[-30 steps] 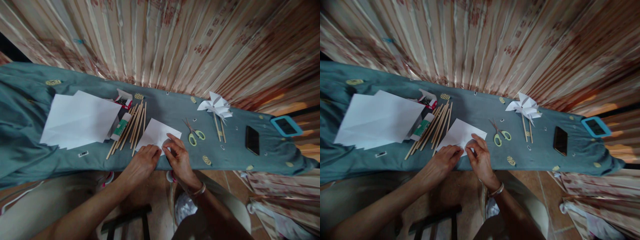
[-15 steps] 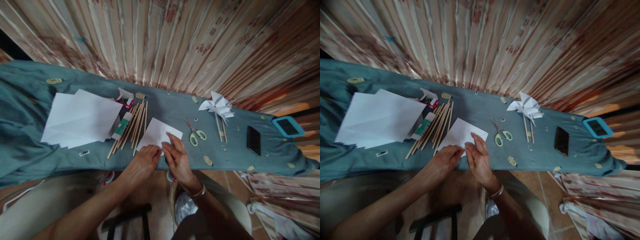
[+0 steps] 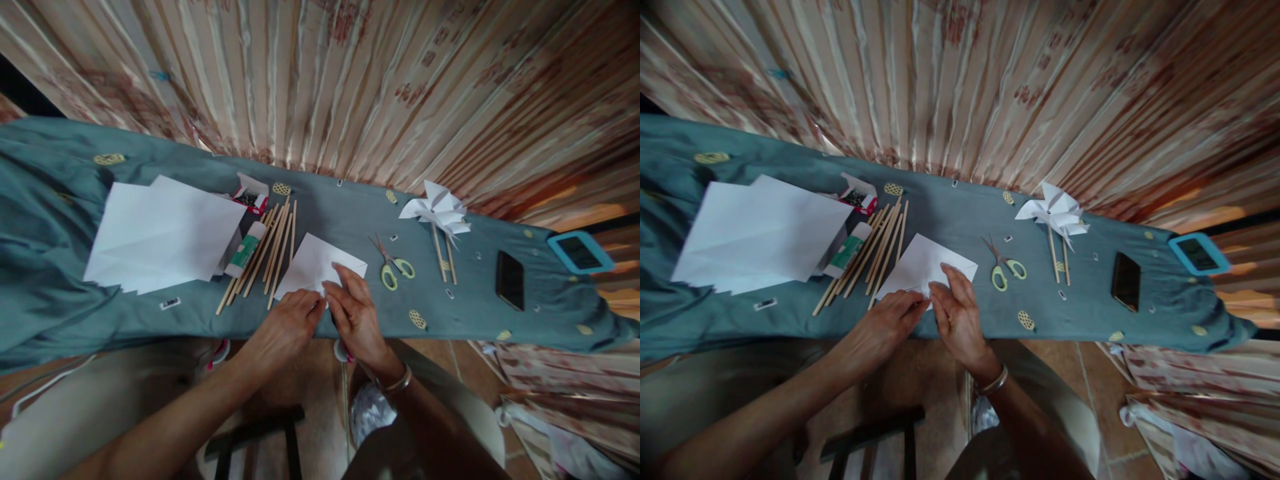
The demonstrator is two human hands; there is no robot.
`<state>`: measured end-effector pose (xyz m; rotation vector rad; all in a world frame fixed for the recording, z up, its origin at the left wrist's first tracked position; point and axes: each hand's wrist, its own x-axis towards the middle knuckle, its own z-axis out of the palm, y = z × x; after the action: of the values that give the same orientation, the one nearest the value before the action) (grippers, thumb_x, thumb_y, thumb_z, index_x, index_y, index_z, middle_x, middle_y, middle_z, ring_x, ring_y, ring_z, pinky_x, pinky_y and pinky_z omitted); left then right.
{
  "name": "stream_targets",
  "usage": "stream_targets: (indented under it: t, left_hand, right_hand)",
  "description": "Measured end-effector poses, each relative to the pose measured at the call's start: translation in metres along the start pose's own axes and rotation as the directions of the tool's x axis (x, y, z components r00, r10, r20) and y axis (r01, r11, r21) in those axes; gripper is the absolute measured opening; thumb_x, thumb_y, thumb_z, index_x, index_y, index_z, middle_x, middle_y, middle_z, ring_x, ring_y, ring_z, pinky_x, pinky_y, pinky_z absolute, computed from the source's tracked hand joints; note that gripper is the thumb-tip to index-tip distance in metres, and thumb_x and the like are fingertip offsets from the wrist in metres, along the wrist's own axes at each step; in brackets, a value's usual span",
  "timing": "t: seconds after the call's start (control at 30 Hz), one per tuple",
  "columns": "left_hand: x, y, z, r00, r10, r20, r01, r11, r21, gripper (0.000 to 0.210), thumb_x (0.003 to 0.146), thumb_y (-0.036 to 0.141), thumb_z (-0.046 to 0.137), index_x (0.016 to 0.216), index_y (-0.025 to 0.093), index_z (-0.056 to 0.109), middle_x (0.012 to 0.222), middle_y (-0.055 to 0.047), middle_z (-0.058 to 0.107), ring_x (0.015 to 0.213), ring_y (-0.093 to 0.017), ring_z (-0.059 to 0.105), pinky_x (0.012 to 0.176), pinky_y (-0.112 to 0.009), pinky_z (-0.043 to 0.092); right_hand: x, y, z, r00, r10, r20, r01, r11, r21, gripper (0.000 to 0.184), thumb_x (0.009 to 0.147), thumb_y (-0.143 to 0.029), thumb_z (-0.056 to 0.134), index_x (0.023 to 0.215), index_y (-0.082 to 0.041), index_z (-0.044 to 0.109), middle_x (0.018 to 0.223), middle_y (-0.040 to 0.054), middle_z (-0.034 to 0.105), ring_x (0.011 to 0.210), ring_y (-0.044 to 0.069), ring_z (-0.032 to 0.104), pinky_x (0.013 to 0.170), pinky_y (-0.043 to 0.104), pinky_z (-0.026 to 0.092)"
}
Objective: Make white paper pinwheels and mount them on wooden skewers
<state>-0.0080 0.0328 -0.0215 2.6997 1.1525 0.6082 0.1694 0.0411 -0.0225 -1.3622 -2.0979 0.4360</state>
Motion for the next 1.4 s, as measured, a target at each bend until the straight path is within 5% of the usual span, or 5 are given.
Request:
stream_targets:
  t: [0.73, 0.9, 1.03, 1.2, 1.4]
  left_hand:
    - [0.006, 0.001, 0.001, 0.993, -0.053, 0.107, 0.049, 0.998, 0.042, 0.022, 0.091, 0.01, 0.042, 0.1, 0.011, 0.061, 0.097, -0.011, 0.061, 0.087, -0.022, 0.055, 0.077, -0.038, 0.049]
    - [0.006, 0.0, -0.003, 0.997, -0.026, 0.079, 0.024, 0.999, 0.022, 0.02, 0.089, 0.009, 0.046, 0.102, 0.01, 0.061, 0.099, -0.011, 0.061, 0.09, -0.023, 0.055, 0.079, -0.037, 0.05]
    - [0.008, 0.0, -0.007, 0.997, -0.013, 0.073, 0.011, 1.0, 0.029, 0.019, 0.089, 0.009, 0.045, 0.101, 0.012, 0.061, 0.1, -0.01, 0.062, 0.09, -0.022, 0.057, 0.079, -0.037, 0.051]
    - [0.008, -0.003, -0.008, 0.999, 0.002, 0.037, -0.004, 0.998, 0.058, 0.021, 0.087, 0.008, 0.049, 0.105, 0.012, 0.06, 0.103, -0.011, 0.063, 0.091, -0.022, 0.06, 0.081, -0.036, 0.053]
    - [0.004, -0.011, -0.016, 0.997, 0.044, -0.062, -0.04, 0.997, 0.066, 0.028, 0.086, 0.005, 0.047, 0.111, 0.01, 0.06, 0.105, -0.013, 0.064, 0.093, -0.022, 0.062, 0.081, -0.034, 0.054]
  right_hand:
    - [0.006, -0.006, -0.001, 0.996, -0.002, 0.091, -0.002, 0.999, 0.044, 0.042, 0.089, -0.015, 0.046, 0.125, -0.032, 0.058, 0.149, -0.0013, 0.04, 0.144, 0.025, 0.023, 0.116, 0.051, 0.027]
    - [0.016, 0.013, -0.016, 0.993, 0.113, 0.032, -0.117, 0.972, 0.204, 0.033, 0.094, -0.025, 0.042, 0.122, -0.025, 0.061, 0.144, 0.0059, 0.047, 0.133, 0.022, 0.043, 0.11, 0.044, 0.038]
    - [0.024, 0.038, -0.024, 0.991, 0.114, -0.075, -0.11, 0.993, 0.047, 0.037, 0.093, -0.03, 0.045, 0.126, -0.021, 0.058, 0.138, 0.01, 0.053, 0.13, 0.025, 0.046, 0.11, 0.047, 0.036]
    - [0.027, 0.048, -0.031, 0.999, 0.034, -0.021, -0.036, 0.991, -0.132, 0.042, 0.095, -0.03, 0.039, 0.129, -0.012, 0.056, 0.128, 0.0155, 0.06, 0.122, 0.027, 0.053, 0.106, 0.045, 0.04]
    - [0.011, 0.042, -0.05, 0.99, 0.142, -0.011, -0.142, 0.987, -0.079, 0.037, 0.092, -0.034, 0.047, 0.122, -0.017, 0.061, 0.11, 0.0113, 0.07, 0.101, 0.024, 0.065, 0.093, 0.039, 0.05]
